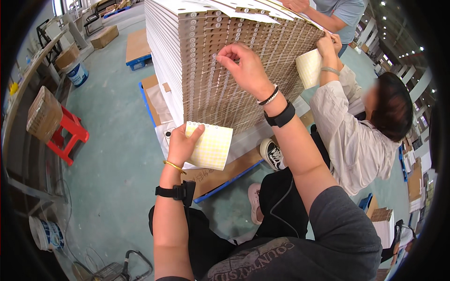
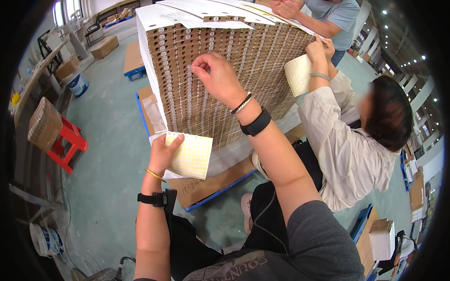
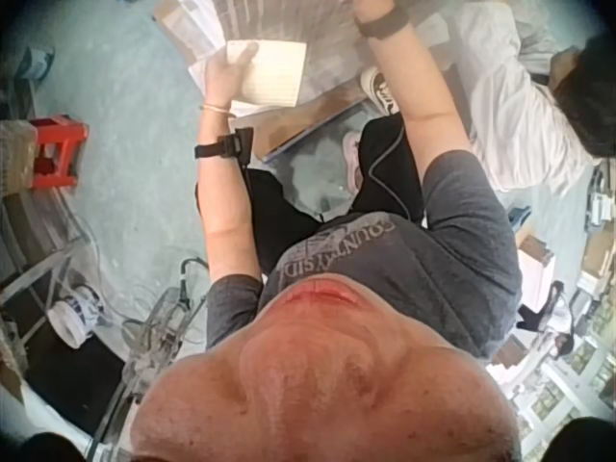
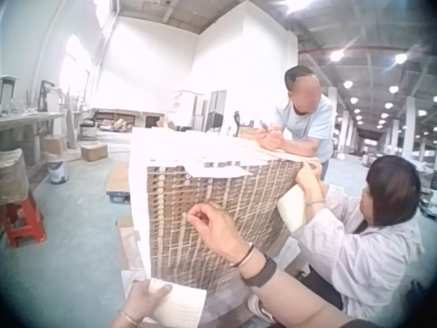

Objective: The person is peeling small circular stickers from a sheet and applying them to the edges of a large stack of white boards.

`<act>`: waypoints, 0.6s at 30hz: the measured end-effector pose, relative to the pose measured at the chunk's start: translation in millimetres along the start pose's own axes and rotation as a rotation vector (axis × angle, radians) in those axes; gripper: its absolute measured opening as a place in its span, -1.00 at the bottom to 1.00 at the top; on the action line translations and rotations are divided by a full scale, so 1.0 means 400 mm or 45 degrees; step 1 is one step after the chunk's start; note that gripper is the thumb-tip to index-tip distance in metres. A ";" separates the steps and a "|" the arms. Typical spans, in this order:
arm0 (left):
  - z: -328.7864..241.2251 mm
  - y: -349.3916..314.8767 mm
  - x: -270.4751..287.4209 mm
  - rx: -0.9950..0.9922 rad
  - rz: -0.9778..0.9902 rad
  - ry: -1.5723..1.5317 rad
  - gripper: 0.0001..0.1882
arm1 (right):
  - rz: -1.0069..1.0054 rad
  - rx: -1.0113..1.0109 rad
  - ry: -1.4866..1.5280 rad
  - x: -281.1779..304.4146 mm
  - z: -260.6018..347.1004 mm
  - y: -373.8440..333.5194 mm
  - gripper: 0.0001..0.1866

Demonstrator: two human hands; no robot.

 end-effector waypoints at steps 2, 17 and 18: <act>-0.005 -0.002 0.000 0.007 -0.008 0.007 -0.68 | -0.015 -0.026 -0.003 0.000 0.000 0.001 -0.87; -0.007 0.005 -0.006 0.012 0.002 0.015 -0.69 | -0.126 0.011 -0.117 0.002 0.003 0.005 -0.85; -0.007 0.005 -0.005 0.015 0.002 0.015 -0.69 | -0.124 0.008 -0.117 0.001 0.002 0.004 -0.85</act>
Point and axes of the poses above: each hand's wrist, its own y-axis towards the middle knuckle, its own x-axis out of the back of the hand, z = x × y, the point moved 7 cm from there along y, towards the middle knuckle, and after that the axes turned 2 degrees about -y, right-handed, at the moved point
